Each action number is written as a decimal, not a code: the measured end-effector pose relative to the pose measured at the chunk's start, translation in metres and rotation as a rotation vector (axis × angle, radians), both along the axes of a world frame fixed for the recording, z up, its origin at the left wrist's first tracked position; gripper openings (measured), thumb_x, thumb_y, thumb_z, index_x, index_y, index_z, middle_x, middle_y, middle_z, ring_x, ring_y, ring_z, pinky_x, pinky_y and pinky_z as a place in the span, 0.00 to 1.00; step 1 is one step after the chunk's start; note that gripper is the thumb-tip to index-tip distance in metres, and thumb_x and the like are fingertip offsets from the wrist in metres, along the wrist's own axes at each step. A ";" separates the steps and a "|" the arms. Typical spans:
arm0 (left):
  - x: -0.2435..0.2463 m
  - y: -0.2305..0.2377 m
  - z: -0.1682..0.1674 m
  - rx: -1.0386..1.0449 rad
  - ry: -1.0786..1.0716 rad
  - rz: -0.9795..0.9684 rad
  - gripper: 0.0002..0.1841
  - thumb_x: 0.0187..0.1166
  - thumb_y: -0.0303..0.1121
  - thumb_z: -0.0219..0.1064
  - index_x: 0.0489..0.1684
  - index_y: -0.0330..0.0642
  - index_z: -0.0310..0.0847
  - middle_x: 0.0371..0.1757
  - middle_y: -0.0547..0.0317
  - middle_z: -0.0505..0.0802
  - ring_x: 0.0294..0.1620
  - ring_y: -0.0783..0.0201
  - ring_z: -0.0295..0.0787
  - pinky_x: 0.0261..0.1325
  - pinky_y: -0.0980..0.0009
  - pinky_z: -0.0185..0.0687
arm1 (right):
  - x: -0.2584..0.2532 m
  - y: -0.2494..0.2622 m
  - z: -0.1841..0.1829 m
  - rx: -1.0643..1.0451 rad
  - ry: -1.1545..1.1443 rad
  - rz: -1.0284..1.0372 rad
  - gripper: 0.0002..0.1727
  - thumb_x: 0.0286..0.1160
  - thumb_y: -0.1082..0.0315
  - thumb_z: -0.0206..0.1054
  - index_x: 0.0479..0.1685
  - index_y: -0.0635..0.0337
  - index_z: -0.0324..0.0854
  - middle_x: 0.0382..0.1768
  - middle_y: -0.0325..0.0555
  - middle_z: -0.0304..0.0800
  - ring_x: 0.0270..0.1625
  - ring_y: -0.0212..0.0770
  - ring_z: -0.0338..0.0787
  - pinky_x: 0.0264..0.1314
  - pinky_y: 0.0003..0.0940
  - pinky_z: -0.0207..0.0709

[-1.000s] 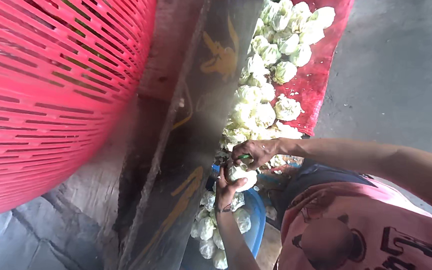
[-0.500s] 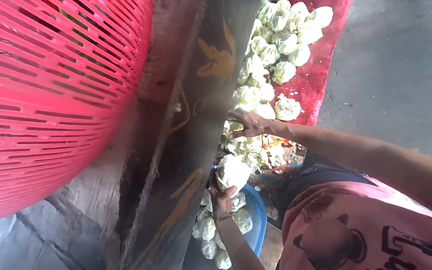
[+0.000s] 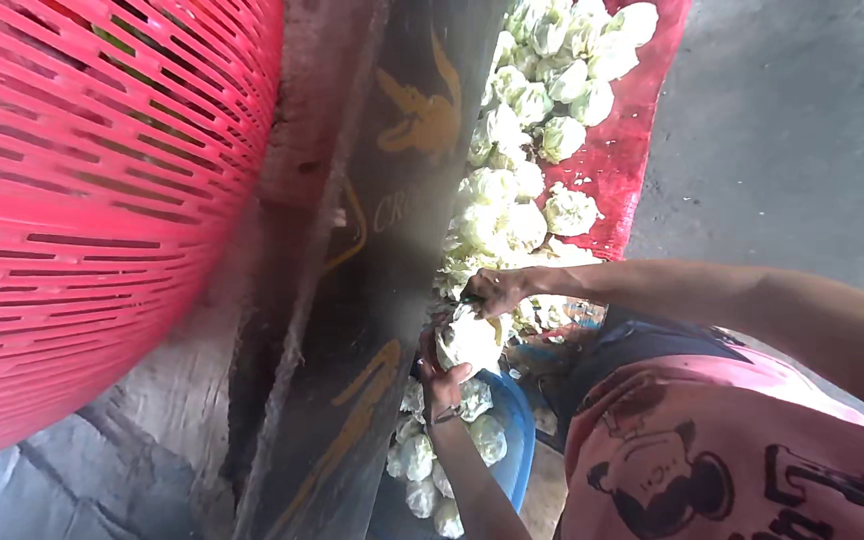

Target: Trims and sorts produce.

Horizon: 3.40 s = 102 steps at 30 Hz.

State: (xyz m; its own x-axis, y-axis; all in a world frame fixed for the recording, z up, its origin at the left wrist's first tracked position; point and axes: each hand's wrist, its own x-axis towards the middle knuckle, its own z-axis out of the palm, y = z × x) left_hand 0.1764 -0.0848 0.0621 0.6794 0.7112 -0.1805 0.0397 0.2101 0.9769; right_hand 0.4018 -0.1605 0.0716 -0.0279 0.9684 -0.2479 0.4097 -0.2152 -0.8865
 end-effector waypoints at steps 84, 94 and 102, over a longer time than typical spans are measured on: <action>0.051 -0.080 -0.017 -0.274 -0.202 0.679 0.27 0.79 0.31 0.59 0.78 0.47 0.57 0.59 0.59 0.84 0.57 0.67 0.84 0.60 0.63 0.85 | -0.068 -0.081 -0.046 0.437 -0.228 -0.409 0.20 0.87 0.57 0.57 0.48 0.71 0.77 0.26 0.56 0.85 0.29 0.55 0.90 0.32 0.52 0.82; 0.039 -0.080 -0.013 -0.470 -0.351 0.664 0.16 0.83 0.35 0.55 0.66 0.45 0.67 0.54 0.57 0.87 0.56 0.61 0.88 0.59 0.58 0.88 | -0.049 -0.081 -0.055 0.342 -0.136 -0.349 0.21 0.88 0.57 0.56 0.51 0.72 0.76 0.29 0.59 0.85 0.33 0.58 0.89 0.39 0.55 0.81; 0.032 -0.079 0.000 -0.510 -0.366 0.594 0.18 0.86 0.45 0.50 0.68 0.47 0.66 0.58 0.57 0.87 0.58 0.59 0.87 0.60 0.54 0.87 | -0.033 -0.068 -0.076 -0.040 -0.106 -0.370 0.22 0.91 0.60 0.53 0.61 0.75 0.73 0.41 0.69 0.87 0.49 0.67 0.90 0.57 0.63 0.79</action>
